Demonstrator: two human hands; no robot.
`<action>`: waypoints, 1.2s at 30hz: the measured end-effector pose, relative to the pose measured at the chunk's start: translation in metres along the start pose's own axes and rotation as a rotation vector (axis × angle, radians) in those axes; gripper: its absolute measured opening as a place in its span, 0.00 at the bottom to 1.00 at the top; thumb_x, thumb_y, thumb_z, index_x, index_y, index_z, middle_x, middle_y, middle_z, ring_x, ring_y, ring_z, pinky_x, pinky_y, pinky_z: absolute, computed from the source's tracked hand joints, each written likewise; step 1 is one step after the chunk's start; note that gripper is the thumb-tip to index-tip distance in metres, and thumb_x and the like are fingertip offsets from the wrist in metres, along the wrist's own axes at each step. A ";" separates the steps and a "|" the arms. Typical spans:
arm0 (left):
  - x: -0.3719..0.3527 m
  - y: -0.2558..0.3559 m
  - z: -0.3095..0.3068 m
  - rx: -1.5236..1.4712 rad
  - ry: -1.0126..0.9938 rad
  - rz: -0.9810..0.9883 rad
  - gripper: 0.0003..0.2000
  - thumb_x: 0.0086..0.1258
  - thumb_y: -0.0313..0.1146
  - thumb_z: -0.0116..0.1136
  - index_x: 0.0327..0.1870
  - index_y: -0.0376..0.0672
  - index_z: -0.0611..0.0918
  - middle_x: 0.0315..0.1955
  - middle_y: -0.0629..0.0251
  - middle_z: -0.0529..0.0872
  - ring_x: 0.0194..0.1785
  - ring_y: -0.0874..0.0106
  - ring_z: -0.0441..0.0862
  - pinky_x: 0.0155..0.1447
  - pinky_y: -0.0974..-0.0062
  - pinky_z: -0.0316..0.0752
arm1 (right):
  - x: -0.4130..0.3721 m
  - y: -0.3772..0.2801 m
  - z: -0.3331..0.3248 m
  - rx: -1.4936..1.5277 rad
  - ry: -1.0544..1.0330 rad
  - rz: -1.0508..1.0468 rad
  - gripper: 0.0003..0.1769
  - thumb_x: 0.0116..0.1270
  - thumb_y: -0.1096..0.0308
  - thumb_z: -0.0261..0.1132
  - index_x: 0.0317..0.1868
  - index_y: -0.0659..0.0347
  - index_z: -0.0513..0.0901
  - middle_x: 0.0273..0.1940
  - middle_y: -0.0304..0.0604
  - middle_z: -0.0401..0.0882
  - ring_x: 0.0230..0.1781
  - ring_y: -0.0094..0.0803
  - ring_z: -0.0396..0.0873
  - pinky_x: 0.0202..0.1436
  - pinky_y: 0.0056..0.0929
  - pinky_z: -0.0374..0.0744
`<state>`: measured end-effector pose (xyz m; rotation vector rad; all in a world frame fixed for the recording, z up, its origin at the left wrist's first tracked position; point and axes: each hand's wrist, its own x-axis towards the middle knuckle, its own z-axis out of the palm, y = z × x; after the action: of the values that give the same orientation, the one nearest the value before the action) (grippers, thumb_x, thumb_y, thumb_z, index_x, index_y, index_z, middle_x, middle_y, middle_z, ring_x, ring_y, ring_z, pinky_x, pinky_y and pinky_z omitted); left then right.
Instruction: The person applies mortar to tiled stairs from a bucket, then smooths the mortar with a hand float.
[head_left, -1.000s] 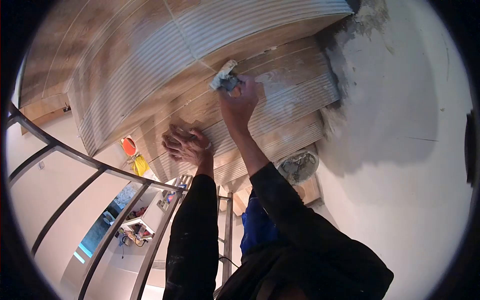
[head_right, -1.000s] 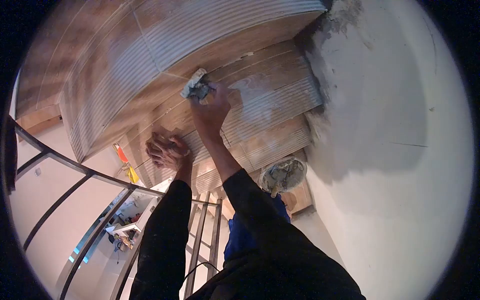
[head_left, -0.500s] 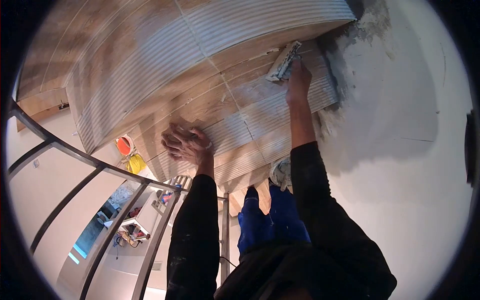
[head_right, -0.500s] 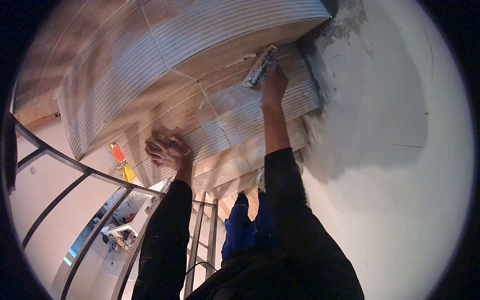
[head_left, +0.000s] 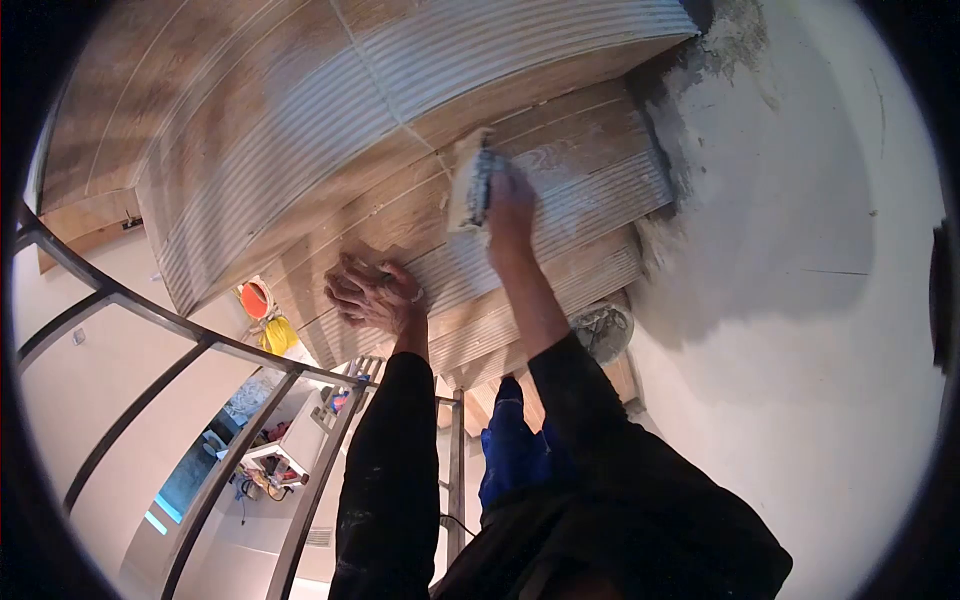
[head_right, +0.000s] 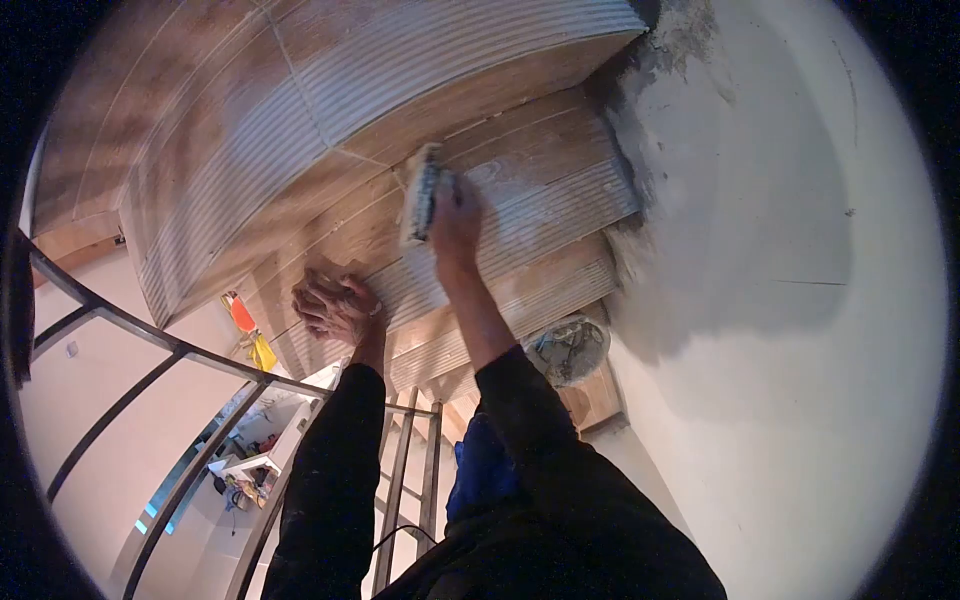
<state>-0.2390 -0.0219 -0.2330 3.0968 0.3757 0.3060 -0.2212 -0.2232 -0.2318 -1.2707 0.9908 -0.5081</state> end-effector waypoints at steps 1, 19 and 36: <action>0.001 -0.001 0.001 0.031 -0.016 -0.010 0.36 0.72 0.57 0.52 0.81 0.54 0.68 0.80 0.44 0.63 0.83 0.47 0.56 0.76 0.39 0.55 | 0.008 0.004 -0.012 -0.027 0.099 -0.187 0.17 0.79 0.62 0.56 0.50 0.68 0.84 0.43 0.50 0.85 0.40 0.34 0.80 0.45 0.38 0.79; 0.001 -0.002 0.004 0.021 -0.024 0.011 0.37 0.72 0.55 0.50 0.81 0.51 0.68 0.78 0.41 0.63 0.83 0.45 0.55 0.75 0.38 0.54 | -0.013 -0.029 0.002 -0.159 0.279 -0.163 0.22 0.81 0.57 0.55 0.54 0.70 0.83 0.46 0.52 0.85 0.44 0.39 0.81 0.52 0.43 0.80; 0.000 0.001 -0.005 -0.010 -0.007 0.004 0.37 0.72 0.57 0.52 0.81 0.52 0.67 0.78 0.43 0.64 0.81 0.44 0.57 0.74 0.37 0.57 | 0.008 0.001 0.006 -0.209 0.160 -0.109 0.19 0.84 0.57 0.56 0.52 0.63 0.86 0.47 0.43 0.86 0.43 0.32 0.80 0.47 0.38 0.80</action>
<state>-0.2396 -0.0232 -0.2283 3.0881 0.3662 0.2959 -0.2123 -0.2259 -0.2360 -1.4947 1.1346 -0.6101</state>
